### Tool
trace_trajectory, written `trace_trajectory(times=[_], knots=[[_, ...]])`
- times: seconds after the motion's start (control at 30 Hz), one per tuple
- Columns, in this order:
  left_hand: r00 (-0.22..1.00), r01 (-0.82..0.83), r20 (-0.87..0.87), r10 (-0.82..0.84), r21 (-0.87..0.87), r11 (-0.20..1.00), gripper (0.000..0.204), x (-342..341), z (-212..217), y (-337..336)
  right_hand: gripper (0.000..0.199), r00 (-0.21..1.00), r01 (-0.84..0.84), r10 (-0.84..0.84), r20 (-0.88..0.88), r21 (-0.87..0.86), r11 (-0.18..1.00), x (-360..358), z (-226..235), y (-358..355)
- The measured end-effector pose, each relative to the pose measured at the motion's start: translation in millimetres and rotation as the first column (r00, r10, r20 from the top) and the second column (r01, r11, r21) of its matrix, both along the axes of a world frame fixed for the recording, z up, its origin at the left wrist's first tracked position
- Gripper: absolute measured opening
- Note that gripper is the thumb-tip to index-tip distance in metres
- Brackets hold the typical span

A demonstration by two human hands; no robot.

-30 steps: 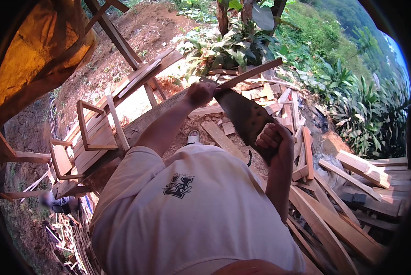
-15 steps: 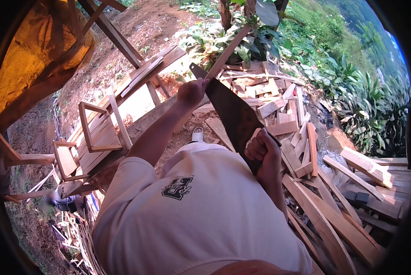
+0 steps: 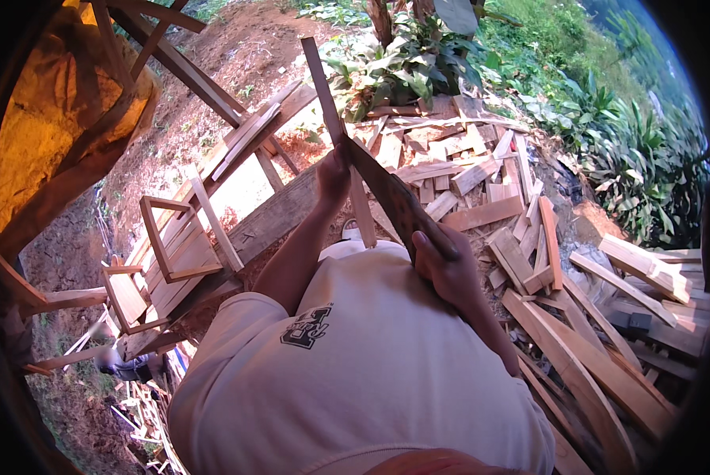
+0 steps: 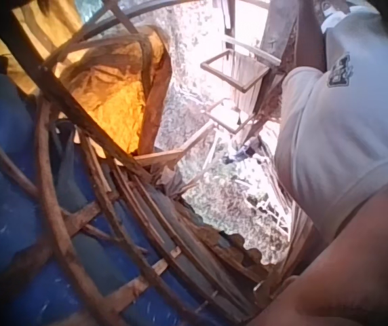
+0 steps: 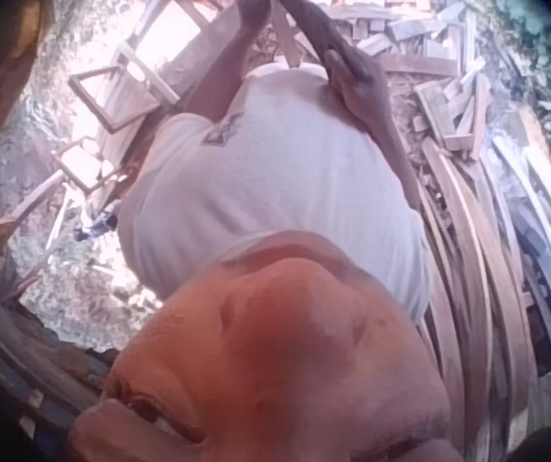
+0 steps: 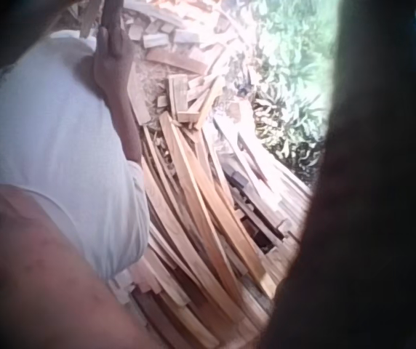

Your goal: The person uses a machete to split thin wooden planks into smaller pieces. They repeatedly position each plank on a wooden frame and strike it with the blade, then set the split pieces aside. The process continues with multiple planks in an outdoor area with scattered wood debris.

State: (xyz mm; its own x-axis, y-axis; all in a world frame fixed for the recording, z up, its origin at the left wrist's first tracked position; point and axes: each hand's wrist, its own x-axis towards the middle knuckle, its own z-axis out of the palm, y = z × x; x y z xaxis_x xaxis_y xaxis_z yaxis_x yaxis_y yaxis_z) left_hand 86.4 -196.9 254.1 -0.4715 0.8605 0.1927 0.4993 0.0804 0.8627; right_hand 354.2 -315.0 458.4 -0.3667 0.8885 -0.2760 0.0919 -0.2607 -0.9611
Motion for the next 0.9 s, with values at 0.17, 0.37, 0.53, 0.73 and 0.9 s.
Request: trace_trajectory(times=[0.17,0.37,0.53,0.73,0.9], knots=[[0.999,-0.002,-0.044,-0.002,-0.088,0.996,0.057,-2.2,8.7,-4.9,0.034,0.998,0.019,-0.026,-0.063,-0.1,0.995,-2.2,-4.1,5.7],[0.963,-0.227,0.186,0.196,0.162,0.96,0.035,-68.8,41.0,34.2,0.03,0.977,-0.135,0.106,0.187,0.15,0.979,-6.7,6.1,3.6],[0.836,-0.197,0.548,0.022,0.263,0.945,0.05,-161.5,123.2,96.5,0.027,0.959,-0.243,0.21,0.193,0.17,0.955,-2.2,17.0,-7.3],[0.427,0.165,0.802,-0.418,0.386,0.908,0.063,-161.3,165.7,92.0,0.032,0.959,-0.258,0.225,0.174,0.195,0.946,1.9,11.3,-10.0],[0.59,0.205,0.758,-0.28,0.195,0.959,0.053,-104.9,165.4,95.4,0.033,0.984,-0.085,0.059,-0.165,-0.153,0.985,2.1,-8.3,-10.7]])
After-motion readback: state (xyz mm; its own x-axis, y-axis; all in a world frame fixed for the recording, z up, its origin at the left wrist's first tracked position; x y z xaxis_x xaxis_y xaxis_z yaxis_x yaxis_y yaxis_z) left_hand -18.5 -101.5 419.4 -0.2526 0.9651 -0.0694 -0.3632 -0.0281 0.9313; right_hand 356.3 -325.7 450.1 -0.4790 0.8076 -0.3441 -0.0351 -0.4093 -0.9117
